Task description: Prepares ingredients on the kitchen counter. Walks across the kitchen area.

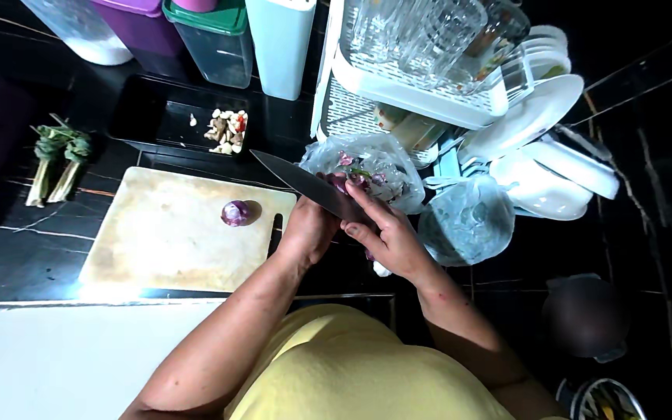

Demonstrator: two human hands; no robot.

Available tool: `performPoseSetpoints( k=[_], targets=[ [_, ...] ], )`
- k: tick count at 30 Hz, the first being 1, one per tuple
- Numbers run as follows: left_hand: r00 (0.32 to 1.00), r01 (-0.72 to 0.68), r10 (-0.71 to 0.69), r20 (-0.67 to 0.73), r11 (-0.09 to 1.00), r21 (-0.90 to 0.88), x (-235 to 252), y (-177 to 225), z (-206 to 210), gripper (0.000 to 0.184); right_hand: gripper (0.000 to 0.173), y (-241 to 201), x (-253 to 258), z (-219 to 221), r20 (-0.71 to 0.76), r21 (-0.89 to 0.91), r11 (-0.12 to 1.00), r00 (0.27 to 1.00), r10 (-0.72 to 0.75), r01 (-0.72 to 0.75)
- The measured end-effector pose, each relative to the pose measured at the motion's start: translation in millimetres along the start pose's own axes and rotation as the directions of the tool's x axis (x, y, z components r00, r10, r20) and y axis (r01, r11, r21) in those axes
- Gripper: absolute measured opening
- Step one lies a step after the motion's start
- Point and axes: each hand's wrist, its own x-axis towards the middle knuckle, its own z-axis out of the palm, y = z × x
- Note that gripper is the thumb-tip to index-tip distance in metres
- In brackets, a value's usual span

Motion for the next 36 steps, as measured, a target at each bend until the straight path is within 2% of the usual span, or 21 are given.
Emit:
performPoseSetpoints(
  k=[5,7,9,11,13,15,19,22,26,29,32,36],
  targets=[
    [1.000,-0.009,0.010,-0.014,1.000,0.019,-1,0,3,0.043,0.054,2,0,4,-0.044,-0.068,0.998,0.999,0.005,-0.008],
    [1.000,-0.001,0.002,-0.014,0.999,0.037,1,-2,2,0.046,0.052,3,0,4,-0.043,-0.017,1.000,0.999,0.018,-0.019],
    [1.000,0.016,-0.017,0.015,0.998,0.069,6,-3,-3,0.049,0.049,1,1,-3,0.034,0.186,0.975,0.993,0.114,-0.118],
    [0.997,0.055,-0.060,0.045,0.993,0.105,10,-2,-9,0.055,0.042,0,4,-10,0.132,0.500,0.815,0.956,0.264,-0.294],
    [0.993,0.084,-0.094,0.074,0.989,0.123,11,0,-13,0.058,0.037,10,9,-21,0.200,0.633,0.667,0.915,0.349,-0.393],
    [0.988,0.110,-0.120,0.101,0.989,0.100,10,2,-14,0.059,0.038,25,17,-28,0.174,0.636,0.637,0.886,0.430,-0.435],
    [0.964,0.213,-0.203,0.173,0.976,-0.039,12,3,-16,0.063,0.046,52,26,-25,0.068,0.367,0.768,0.838,0.541,-0.525],
    [0.957,0.241,-0.206,0.204,0.957,-0.163,17,-1,-21,0.056,0.052,44,24,-22,0.058,0.251,0.844,0.878,0.476,-0.474],
    [0.973,0.196,-0.161,0.164,0.956,-0.219,21,-6,-20,0.047,0.057,21,15,-10,0.010,0.246,0.938,0.969,0.248,-0.243],
    [0.985,0.125,-0.098,0.142,0.972,-0.201,18,-7,-14,0.037,0.062,11,11,0,0.010,0.179,0.977,0.993,0.114,-0.114],
    [0.994,0.077,-0.061,0.096,0.982,-0.173,16,-8,-8,0.033,0.062,9,10,6,-0.024,0.090,0.993,0.996,0.085,-0.082],
    [0.994,0.022,-0.004,0.110,0.986,-0.164,16,-9,-11,0.032,0.062,8,9,3,-0.001,0.145,0.986,0.997,0.077,-0.077]
  ],
)
